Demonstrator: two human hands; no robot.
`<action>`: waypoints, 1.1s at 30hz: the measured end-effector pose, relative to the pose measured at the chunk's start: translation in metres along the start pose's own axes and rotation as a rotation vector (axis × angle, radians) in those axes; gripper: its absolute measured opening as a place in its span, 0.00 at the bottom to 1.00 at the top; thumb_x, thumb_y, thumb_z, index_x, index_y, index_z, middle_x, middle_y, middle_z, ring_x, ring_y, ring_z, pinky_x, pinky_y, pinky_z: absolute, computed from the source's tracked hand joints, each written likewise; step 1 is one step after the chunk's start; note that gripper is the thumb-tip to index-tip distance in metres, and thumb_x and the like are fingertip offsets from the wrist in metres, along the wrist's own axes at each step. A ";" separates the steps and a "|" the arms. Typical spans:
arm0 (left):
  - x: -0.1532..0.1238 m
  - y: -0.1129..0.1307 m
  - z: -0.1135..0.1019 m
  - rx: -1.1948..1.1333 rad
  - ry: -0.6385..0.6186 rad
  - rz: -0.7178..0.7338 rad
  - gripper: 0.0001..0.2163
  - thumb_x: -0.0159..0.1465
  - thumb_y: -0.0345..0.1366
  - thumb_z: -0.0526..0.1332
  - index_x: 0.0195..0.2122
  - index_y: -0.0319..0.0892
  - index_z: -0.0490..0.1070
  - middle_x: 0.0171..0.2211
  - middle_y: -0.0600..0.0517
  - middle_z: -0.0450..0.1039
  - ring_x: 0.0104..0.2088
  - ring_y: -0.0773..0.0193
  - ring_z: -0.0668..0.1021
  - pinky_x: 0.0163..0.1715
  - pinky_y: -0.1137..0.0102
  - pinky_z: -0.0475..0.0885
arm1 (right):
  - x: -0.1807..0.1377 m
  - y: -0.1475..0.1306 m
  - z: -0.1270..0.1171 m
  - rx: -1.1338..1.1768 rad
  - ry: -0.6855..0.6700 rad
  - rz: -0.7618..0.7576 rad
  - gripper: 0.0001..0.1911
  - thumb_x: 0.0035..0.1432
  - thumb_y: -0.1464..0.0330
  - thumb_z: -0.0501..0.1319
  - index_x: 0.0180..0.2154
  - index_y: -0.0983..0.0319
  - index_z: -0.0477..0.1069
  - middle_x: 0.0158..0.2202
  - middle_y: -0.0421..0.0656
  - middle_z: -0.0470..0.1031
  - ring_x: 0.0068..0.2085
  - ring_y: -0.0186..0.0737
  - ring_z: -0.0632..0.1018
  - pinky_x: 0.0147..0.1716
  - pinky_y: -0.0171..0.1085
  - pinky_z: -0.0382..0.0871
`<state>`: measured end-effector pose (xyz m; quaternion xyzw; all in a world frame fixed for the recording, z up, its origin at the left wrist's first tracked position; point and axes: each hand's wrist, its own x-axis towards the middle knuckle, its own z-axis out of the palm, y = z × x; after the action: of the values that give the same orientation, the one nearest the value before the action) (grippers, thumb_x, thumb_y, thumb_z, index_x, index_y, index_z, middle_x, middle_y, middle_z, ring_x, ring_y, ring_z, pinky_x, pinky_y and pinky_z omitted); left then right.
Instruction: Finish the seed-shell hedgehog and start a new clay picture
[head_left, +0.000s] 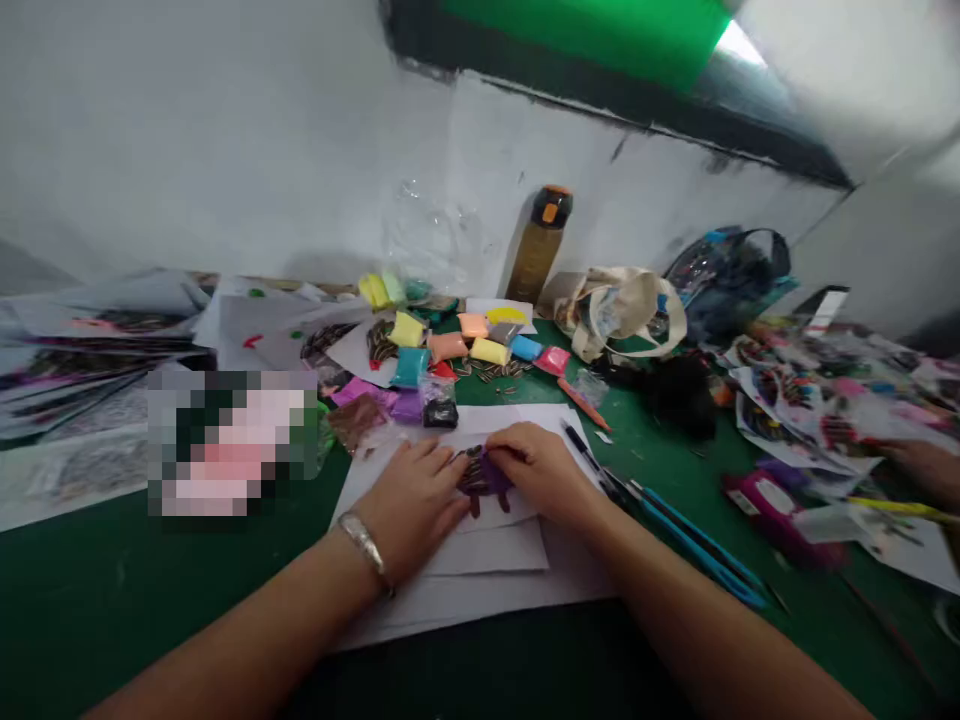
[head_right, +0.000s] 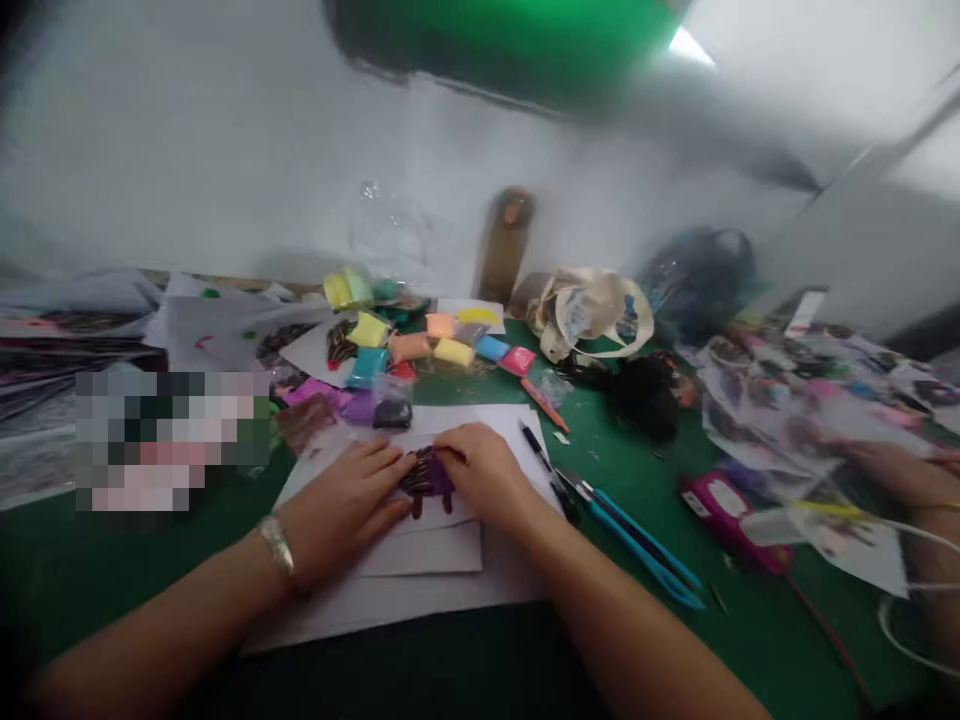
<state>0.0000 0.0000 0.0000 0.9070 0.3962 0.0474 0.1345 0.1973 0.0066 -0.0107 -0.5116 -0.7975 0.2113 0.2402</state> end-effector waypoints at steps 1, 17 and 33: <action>-0.001 0.000 -0.001 0.003 -0.003 -0.001 0.16 0.65 0.37 0.56 0.52 0.36 0.67 0.47 0.42 0.70 0.52 0.47 0.67 0.53 0.51 0.63 | -0.001 0.000 0.000 -0.001 0.014 0.013 0.10 0.58 0.76 0.56 0.32 0.60 0.75 0.32 0.40 0.77 0.37 0.37 0.74 0.38 0.33 0.62; -0.001 0.001 0.000 0.036 0.006 0.004 0.17 0.64 0.38 0.57 0.53 0.35 0.67 0.49 0.42 0.70 0.53 0.46 0.67 0.52 0.49 0.63 | -0.001 0.006 0.013 -0.126 0.111 -0.079 0.08 0.59 0.76 0.59 0.31 0.62 0.75 0.30 0.42 0.75 0.36 0.39 0.72 0.40 0.36 0.63; -0.002 0.000 0.004 0.042 0.029 0.008 0.17 0.64 0.38 0.58 0.52 0.35 0.68 0.49 0.42 0.70 0.53 0.45 0.67 0.52 0.49 0.63 | -0.008 0.008 0.016 -0.146 0.149 -0.077 0.08 0.59 0.75 0.58 0.37 0.61 0.75 0.33 0.43 0.76 0.38 0.40 0.72 0.42 0.37 0.64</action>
<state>-0.0002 -0.0020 -0.0033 0.9104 0.3953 0.0531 0.1096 0.1965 0.0014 -0.0296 -0.5109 -0.8097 0.1047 0.2689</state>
